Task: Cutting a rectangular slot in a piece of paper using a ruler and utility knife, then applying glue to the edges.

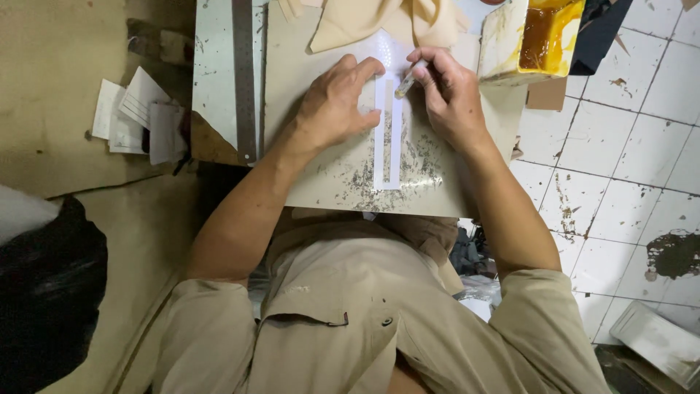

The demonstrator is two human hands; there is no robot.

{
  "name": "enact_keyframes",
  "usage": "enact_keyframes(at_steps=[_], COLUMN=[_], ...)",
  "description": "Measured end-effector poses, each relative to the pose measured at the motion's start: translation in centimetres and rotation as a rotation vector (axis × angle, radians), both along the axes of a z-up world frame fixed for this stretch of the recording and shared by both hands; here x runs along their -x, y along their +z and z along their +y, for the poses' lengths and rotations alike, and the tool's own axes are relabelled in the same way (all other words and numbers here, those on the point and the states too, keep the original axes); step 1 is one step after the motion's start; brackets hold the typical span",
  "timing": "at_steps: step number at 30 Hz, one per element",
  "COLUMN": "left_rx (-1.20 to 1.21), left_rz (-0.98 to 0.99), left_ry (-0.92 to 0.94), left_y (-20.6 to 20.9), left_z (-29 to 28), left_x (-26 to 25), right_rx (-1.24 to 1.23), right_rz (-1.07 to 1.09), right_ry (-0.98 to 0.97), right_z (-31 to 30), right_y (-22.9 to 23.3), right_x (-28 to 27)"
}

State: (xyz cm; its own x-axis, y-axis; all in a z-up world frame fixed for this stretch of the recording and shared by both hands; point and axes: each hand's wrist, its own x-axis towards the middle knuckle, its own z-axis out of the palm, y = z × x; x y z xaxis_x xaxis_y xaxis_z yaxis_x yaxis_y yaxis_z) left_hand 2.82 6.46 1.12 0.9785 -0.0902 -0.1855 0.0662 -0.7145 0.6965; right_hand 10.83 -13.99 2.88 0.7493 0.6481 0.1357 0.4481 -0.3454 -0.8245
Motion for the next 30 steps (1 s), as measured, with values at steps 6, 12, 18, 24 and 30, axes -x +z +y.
enact_keyframes(at_steps=[6, 12, 18, 24, 30], left_rx=[0.007, -0.008, -0.014, 0.008, 0.025], left_rz=[-0.014, -0.051, -0.068, -0.142, -0.061], left_ry=[0.008, 0.001, 0.003, -0.019, 0.012], left_y=[-0.1, -0.9, -1.3, -2.7, -1.1], left_z=[0.0, 0.1, 0.0, 0.1, -0.2], left_x=[0.1, -0.1, -0.1, -0.1, 0.1], right_rx=[-0.006, -0.007, -0.005, -0.021, -0.111], right_rz=[-0.061, -0.104, -0.167, -0.035, -0.280], right_ry=[0.060, 0.141, 0.237, 0.114, 0.028], right_z=[-1.2, -3.3, -5.7, -5.0, 0.0], right_y=[0.3, -0.3, -1.6, -0.4, -0.5], right_x=[2.8, 5.9, 9.5, 6.9, 0.9])
